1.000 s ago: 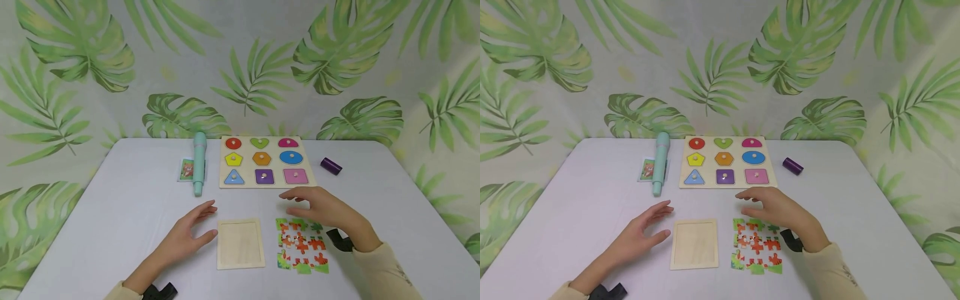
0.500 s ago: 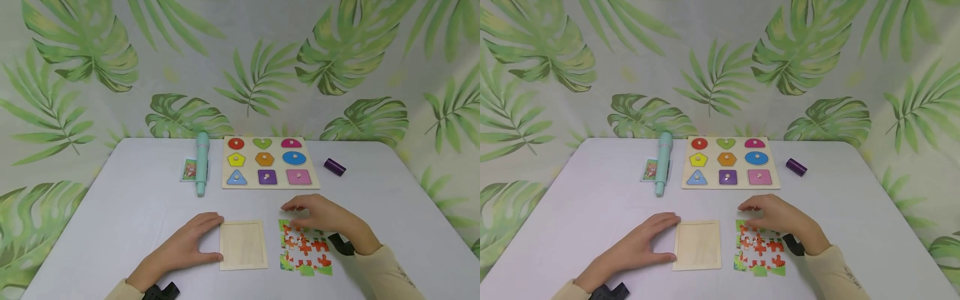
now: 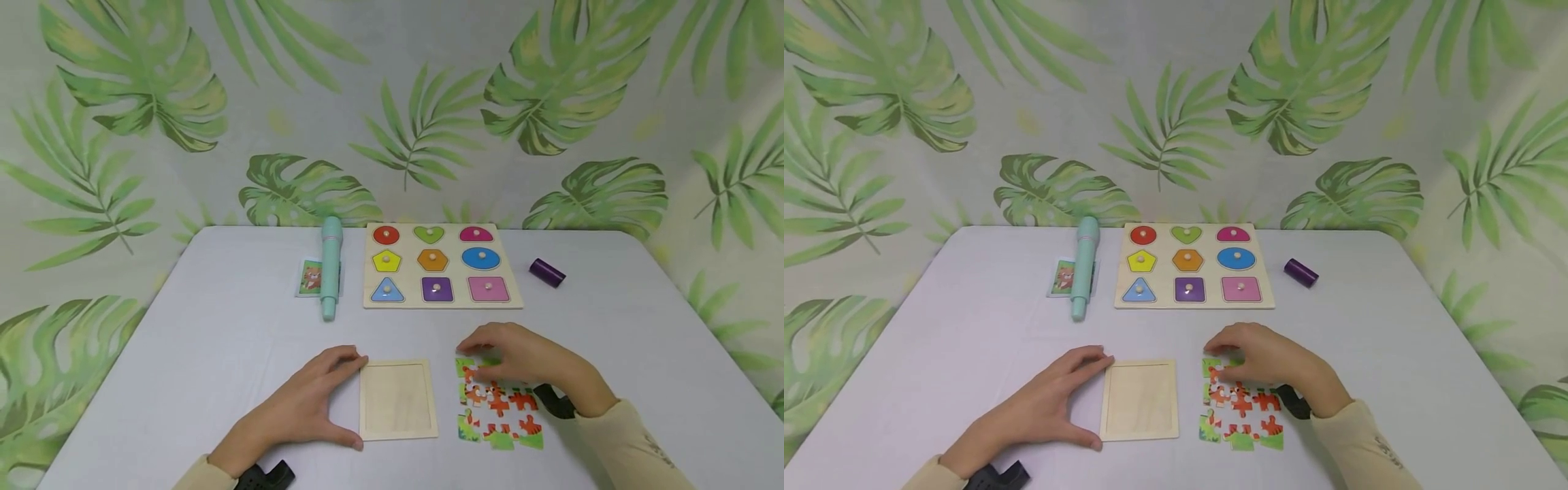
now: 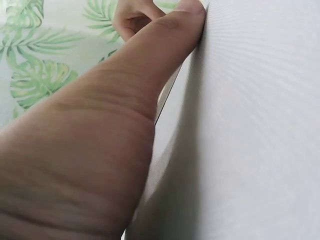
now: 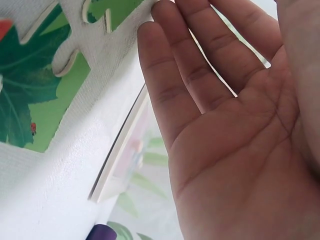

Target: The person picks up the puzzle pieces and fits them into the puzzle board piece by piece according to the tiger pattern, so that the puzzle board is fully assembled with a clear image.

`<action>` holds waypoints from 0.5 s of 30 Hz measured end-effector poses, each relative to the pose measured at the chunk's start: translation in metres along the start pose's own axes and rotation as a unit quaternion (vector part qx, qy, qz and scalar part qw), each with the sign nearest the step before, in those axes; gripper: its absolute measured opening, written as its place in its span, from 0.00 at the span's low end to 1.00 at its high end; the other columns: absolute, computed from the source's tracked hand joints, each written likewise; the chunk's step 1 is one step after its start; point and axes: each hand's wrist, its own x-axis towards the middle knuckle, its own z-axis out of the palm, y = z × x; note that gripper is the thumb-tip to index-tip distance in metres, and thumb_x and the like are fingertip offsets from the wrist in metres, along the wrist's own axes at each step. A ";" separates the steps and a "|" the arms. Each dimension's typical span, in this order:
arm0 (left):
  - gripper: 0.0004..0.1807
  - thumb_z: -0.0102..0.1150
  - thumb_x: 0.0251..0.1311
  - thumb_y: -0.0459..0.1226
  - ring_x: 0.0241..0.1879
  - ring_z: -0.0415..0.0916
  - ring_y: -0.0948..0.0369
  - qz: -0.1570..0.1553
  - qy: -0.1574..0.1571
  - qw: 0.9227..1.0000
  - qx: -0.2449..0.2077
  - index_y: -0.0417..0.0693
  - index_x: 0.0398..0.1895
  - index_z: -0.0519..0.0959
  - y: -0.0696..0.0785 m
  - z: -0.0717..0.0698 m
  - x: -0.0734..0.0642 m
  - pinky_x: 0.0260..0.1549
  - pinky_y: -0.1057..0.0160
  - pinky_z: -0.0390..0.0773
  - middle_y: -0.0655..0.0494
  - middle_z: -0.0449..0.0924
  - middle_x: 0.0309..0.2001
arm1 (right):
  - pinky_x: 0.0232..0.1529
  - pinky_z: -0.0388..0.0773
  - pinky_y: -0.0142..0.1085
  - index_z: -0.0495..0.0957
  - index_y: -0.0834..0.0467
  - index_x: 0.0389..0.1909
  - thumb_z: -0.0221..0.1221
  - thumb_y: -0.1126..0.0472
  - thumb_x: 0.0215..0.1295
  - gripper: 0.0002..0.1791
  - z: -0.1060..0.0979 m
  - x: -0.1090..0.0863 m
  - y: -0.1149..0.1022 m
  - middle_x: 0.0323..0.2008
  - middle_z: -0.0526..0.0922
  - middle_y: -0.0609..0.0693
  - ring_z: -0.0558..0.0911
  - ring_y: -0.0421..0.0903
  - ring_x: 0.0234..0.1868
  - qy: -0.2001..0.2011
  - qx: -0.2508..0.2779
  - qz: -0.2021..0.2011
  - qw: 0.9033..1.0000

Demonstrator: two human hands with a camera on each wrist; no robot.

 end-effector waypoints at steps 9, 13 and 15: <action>0.60 0.69 0.39 0.76 0.71 0.63 0.60 0.010 0.009 1.000 0.007 0.49 0.73 0.73 0.001 0.002 0.002 0.70 0.51 0.71 0.59 0.67 0.70 | 0.56 0.83 0.42 0.86 0.44 0.53 0.72 0.52 0.63 0.17 0.002 0.000 0.001 0.48 0.84 0.34 0.80 0.37 0.50 0.004 -0.014 -0.012 1.000; 0.59 0.69 0.40 0.75 0.72 0.62 0.59 0.013 0.010 1.000 0.009 0.48 0.72 0.74 0.002 0.002 0.003 0.71 0.49 0.69 0.60 0.67 0.70 | 0.56 0.83 0.42 0.87 0.43 0.51 0.72 0.52 0.63 0.15 0.001 0.001 0.001 0.47 0.84 0.34 0.79 0.37 0.50 0.002 -0.014 -0.018 1.000; 0.59 0.69 0.41 0.75 0.73 0.62 0.58 0.012 0.008 1.000 0.010 0.48 0.72 0.74 0.004 0.003 0.004 0.72 0.48 0.68 0.60 0.68 0.70 | 0.57 0.83 0.42 0.87 0.43 0.50 0.72 0.52 0.63 0.15 0.001 0.001 0.000 0.47 0.84 0.33 0.79 0.37 0.50 0.000 -0.015 -0.019 1.000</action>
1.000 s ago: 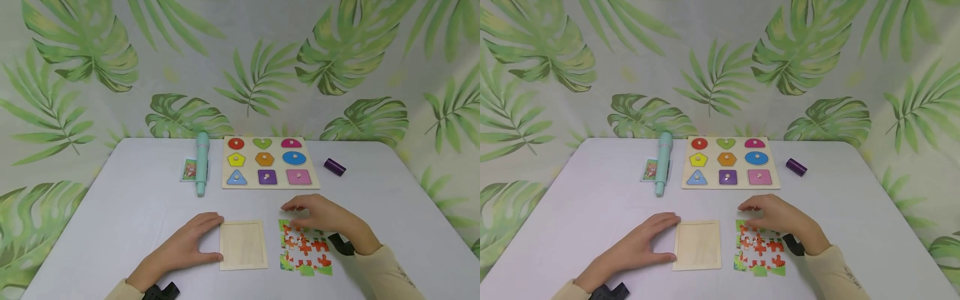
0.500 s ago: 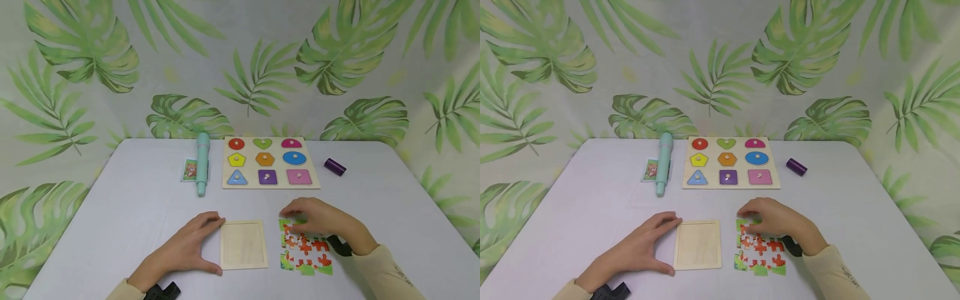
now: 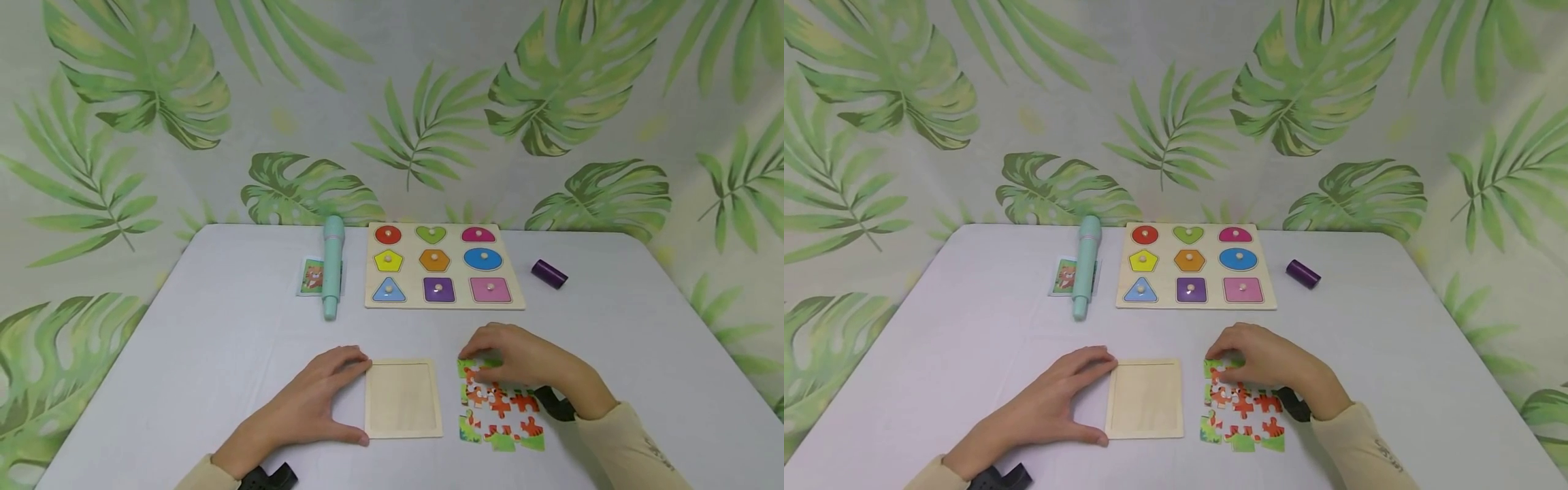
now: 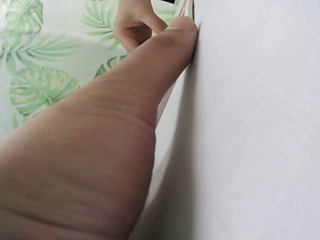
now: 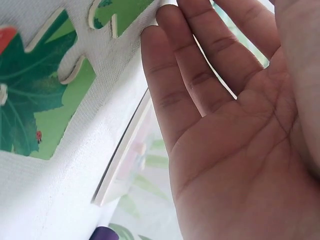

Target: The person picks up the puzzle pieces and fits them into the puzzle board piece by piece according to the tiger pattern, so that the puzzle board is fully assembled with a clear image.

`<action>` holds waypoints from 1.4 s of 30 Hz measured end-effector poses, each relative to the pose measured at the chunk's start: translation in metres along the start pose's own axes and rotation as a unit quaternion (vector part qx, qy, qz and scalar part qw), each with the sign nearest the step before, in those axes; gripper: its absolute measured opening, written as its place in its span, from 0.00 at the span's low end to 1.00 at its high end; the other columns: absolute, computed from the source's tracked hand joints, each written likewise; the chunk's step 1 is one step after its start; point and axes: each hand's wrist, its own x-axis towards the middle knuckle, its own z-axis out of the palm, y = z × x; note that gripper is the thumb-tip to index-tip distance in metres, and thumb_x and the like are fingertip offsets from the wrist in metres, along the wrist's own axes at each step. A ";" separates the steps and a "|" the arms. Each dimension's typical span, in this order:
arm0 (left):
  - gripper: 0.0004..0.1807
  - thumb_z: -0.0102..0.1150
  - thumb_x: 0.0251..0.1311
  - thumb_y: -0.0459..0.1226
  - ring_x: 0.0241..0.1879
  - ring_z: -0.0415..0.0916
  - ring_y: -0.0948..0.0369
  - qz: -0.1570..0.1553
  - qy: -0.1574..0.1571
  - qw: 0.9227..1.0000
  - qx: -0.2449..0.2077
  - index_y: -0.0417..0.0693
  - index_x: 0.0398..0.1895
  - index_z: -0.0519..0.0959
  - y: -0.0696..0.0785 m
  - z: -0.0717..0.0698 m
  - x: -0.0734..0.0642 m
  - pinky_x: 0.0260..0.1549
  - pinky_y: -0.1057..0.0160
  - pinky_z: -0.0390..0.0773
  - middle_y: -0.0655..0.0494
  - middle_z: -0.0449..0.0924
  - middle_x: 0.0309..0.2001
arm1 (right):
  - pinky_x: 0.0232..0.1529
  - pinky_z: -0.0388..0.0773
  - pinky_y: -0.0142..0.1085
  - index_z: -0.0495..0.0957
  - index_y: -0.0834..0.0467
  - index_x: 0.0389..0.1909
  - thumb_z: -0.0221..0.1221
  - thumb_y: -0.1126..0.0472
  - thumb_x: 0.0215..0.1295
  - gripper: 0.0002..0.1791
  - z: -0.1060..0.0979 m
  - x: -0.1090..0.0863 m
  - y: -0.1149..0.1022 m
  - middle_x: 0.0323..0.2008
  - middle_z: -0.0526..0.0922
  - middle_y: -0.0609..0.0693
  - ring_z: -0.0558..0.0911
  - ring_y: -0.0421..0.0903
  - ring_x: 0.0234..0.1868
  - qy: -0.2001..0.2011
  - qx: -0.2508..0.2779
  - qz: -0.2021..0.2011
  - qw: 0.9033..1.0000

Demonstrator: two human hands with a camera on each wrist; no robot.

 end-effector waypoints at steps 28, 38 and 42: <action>0.59 0.63 0.48 0.76 0.77 0.59 0.56 0.003 -0.007 1.000 0.028 0.46 0.75 0.69 0.004 0.005 0.002 0.76 0.46 0.60 0.58 0.67 0.75 | 0.56 0.82 0.42 0.87 0.46 0.51 0.71 0.53 0.64 0.15 0.001 0.001 -0.005 0.46 0.83 0.34 0.78 0.37 0.49 0.014 -0.043 -0.006 0.999; 0.60 0.62 0.48 0.77 0.77 0.58 0.56 0.000 -0.012 0.999 0.031 0.48 0.77 0.67 0.004 0.005 0.002 0.76 0.46 0.61 0.59 0.66 0.76 | 0.57 0.83 0.43 0.87 0.45 0.50 0.71 0.54 0.64 0.14 -0.001 0.002 -0.009 0.46 0.83 0.35 0.78 0.38 0.50 0.006 -0.047 0.019 0.999; 0.60 0.62 0.48 0.77 0.77 0.59 0.56 0.006 -0.009 0.999 0.034 0.47 0.76 0.67 0.004 0.005 0.002 0.76 0.47 0.61 0.58 0.66 0.75 | 0.57 0.83 0.44 0.87 0.46 0.50 0.71 0.54 0.64 0.13 -0.002 0.002 -0.008 0.46 0.83 0.35 0.78 0.39 0.50 0.011 -0.045 0.017 0.999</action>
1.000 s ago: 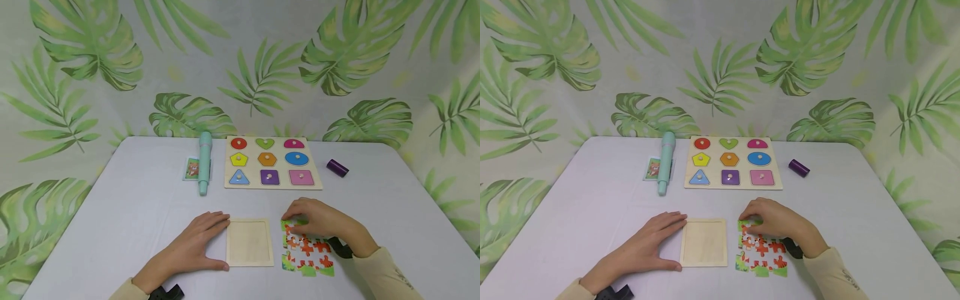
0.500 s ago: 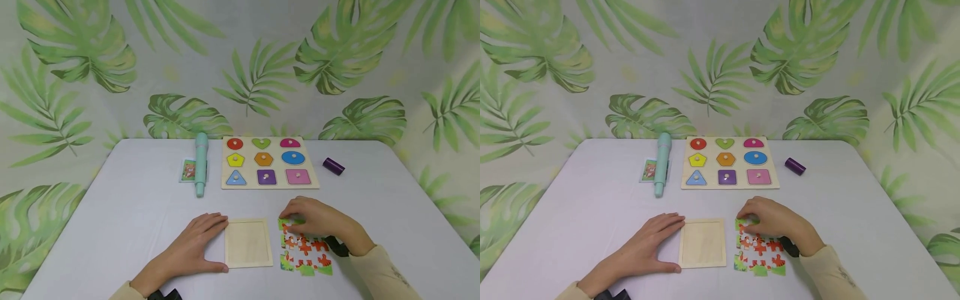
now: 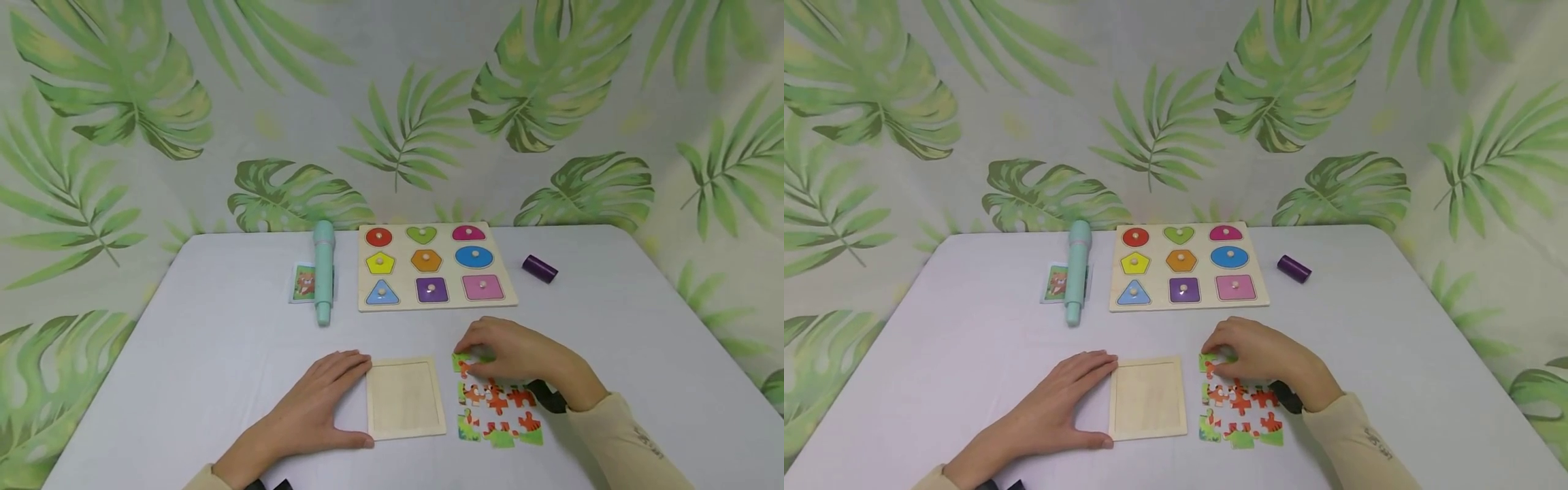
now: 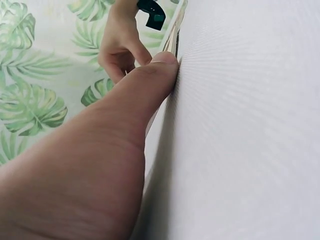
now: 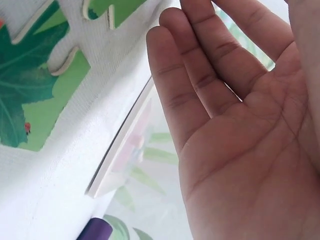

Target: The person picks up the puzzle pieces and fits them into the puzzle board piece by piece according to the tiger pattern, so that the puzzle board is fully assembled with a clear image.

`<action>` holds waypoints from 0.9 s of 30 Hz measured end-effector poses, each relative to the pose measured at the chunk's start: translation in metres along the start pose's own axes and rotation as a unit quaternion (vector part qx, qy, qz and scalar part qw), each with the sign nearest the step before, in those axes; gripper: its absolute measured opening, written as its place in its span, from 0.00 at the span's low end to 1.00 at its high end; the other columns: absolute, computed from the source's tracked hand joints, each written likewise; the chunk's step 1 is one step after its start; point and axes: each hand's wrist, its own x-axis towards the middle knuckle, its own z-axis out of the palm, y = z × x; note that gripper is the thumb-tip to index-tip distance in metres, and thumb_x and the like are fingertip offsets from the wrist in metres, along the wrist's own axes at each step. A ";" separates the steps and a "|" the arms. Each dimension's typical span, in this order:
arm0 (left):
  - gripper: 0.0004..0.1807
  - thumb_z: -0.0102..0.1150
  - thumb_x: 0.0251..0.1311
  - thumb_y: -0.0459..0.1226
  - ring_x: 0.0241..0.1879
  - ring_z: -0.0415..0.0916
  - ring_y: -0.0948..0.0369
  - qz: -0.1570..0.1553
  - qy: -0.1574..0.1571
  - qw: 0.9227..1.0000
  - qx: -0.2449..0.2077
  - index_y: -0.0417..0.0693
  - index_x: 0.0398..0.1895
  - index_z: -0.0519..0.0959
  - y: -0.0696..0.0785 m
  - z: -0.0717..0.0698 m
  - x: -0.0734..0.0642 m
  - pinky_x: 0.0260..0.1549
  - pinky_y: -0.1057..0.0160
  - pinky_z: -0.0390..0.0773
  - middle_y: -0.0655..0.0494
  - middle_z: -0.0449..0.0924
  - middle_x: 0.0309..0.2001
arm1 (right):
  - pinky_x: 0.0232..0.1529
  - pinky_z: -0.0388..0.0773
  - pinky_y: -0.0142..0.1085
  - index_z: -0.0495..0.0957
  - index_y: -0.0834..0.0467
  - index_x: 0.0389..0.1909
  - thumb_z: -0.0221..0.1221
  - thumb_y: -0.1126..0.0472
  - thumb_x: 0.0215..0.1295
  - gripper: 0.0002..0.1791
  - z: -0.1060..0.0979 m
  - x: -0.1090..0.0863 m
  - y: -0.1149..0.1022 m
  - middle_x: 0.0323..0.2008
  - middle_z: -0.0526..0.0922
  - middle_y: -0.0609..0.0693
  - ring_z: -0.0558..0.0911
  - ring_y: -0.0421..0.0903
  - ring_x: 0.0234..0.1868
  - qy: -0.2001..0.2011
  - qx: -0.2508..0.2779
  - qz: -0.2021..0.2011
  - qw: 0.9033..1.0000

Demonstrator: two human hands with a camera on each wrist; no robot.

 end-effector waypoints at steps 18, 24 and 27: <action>0.62 0.63 0.48 0.76 0.77 0.59 0.57 -0.010 -0.014 1.000 -0.007 0.47 0.79 0.63 -0.001 -0.003 0.000 0.77 0.48 0.60 0.56 0.64 0.77 | 0.53 0.85 0.39 0.87 0.48 0.49 0.71 0.54 0.65 0.13 -0.011 0.013 -0.014 0.46 0.85 0.37 0.82 0.41 0.49 0.045 0.007 -0.079 0.996; 0.61 0.63 0.48 0.76 0.77 0.59 0.57 -0.011 -0.013 1.000 -0.012 0.47 0.78 0.64 0.000 -0.003 -0.001 0.77 0.47 0.60 0.56 0.64 0.77 | 0.53 0.85 0.40 0.87 0.48 0.50 0.71 0.54 0.65 0.13 -0.014 0.019 -0.024 0.47 0.85 0.38 0.82 0.43 0.50 0.046 0.010 -0.085 0.995; 0.61 0.62 0.49 0.76 0.77 0.59 0.57 -0.015 -0.015 1.000 -0.015 0.47 0.78 0.65 0.000 -0.003 -0.001 0.77 0.47 0.60 0.56 0.64 0.77 | 0.54 0.85 0.40 0.87 0.47 0.51 0.70 0.54 0.66 0.13 -0.015 0.021 -0.029 0.48 0.85 0.38 0.82 0.43 0.51 0.042 0.010 -0.085 0.995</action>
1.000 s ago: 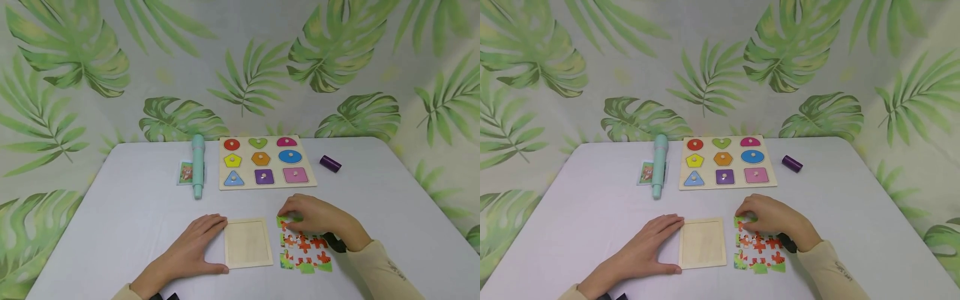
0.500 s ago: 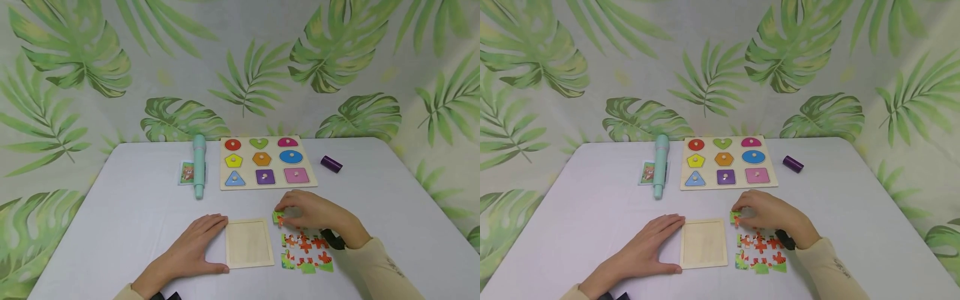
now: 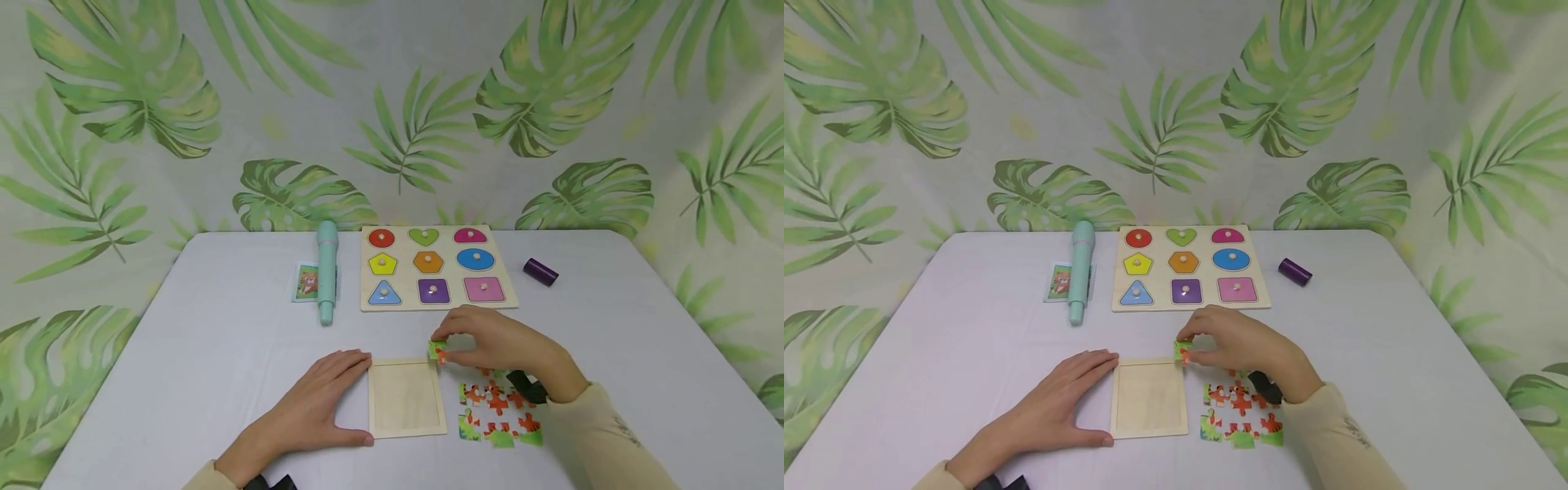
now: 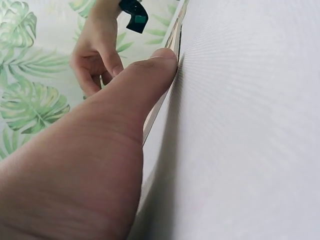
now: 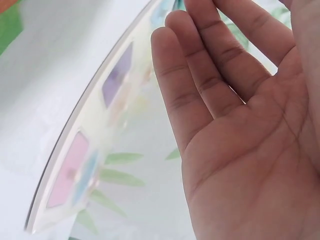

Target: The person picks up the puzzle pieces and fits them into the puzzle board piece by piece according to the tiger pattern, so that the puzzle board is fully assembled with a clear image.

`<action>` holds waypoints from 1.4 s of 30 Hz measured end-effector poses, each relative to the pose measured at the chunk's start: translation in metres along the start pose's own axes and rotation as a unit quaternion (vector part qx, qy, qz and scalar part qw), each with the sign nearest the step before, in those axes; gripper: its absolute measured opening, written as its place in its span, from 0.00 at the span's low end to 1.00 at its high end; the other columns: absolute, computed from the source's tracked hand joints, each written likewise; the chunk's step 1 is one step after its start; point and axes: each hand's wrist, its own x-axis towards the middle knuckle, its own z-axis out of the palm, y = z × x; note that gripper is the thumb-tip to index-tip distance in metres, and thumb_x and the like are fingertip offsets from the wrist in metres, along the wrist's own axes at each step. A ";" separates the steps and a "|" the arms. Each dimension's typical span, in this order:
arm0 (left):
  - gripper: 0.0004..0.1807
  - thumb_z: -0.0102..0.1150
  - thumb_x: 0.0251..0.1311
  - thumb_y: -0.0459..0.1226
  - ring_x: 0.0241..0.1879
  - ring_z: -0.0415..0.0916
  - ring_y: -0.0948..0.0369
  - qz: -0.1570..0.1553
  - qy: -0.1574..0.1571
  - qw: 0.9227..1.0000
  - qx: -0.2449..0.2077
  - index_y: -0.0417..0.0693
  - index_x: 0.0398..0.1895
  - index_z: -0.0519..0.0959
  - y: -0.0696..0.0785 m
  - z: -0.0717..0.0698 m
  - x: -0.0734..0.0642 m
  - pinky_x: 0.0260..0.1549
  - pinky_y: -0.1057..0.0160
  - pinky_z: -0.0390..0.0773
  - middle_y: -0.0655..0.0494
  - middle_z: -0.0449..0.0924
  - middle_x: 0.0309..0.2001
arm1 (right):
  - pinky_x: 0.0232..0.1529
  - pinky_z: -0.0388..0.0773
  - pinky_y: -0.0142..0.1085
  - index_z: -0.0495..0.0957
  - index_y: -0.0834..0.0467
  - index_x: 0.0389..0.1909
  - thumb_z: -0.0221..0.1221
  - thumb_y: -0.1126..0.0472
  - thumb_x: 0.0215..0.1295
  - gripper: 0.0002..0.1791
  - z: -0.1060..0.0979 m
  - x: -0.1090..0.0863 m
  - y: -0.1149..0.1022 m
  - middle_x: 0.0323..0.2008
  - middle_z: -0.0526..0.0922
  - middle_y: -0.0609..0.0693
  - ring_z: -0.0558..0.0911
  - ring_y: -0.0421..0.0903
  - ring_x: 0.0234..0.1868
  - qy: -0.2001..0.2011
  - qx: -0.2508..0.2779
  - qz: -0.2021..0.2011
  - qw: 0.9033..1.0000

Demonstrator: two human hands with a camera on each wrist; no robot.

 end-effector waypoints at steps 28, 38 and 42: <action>0.59 0.62 0.50 0.75 0.77 0.59 0.56 -0.003 -0.001 1.000 0.001 0.48 0.78 0.66 0.000 -0.001 0.000 0.76 0.46 0.62 0.57 0.65 0.77 | 0.58 0.82 0.36 0.86 0.47 0.55 0.68 0.52 0.68 0.16 0.008 0.032 -0.033 0.48 0.84 0.37 0.82 0.40 0.52 -0.039 -0.003 -0.010 0.999; 0.59 0.62 0.50 0.75 0.77 0.59 0.56 -0.005 -0.003 1.000 -0.002 0.48 0.78 0.66 0.000 -0.001 0.000 0.76 0.46 0.61 0.57 0.65 0.77 | 0.59 0.81 0.36 0.87 0.48 0.54 0.68 0.54 0.67 0.15 0.016 0.041 -0.041 0.47 0.85 0.38 0.81 0.41 0.53 -0.046 0.000 -0.033 0.998; 0.59 0.62 0.50 0.75 0.77 0.59 0.56 -0.004 -0.004 1.000 -0.005 0.48 0.78 0.66 0.000 0.000 0.000 0.77 0.46 0.60 0.57 0.65 0.77 | 0.58 0.81 0.35 0.87 0.48 0.53 0.68 0.55 0.67 0.14 0.021 0.044 -0.042 0.48 0.85 0.38 0.81 0.40 0.52 -0.053 0.001 -0.027 0.998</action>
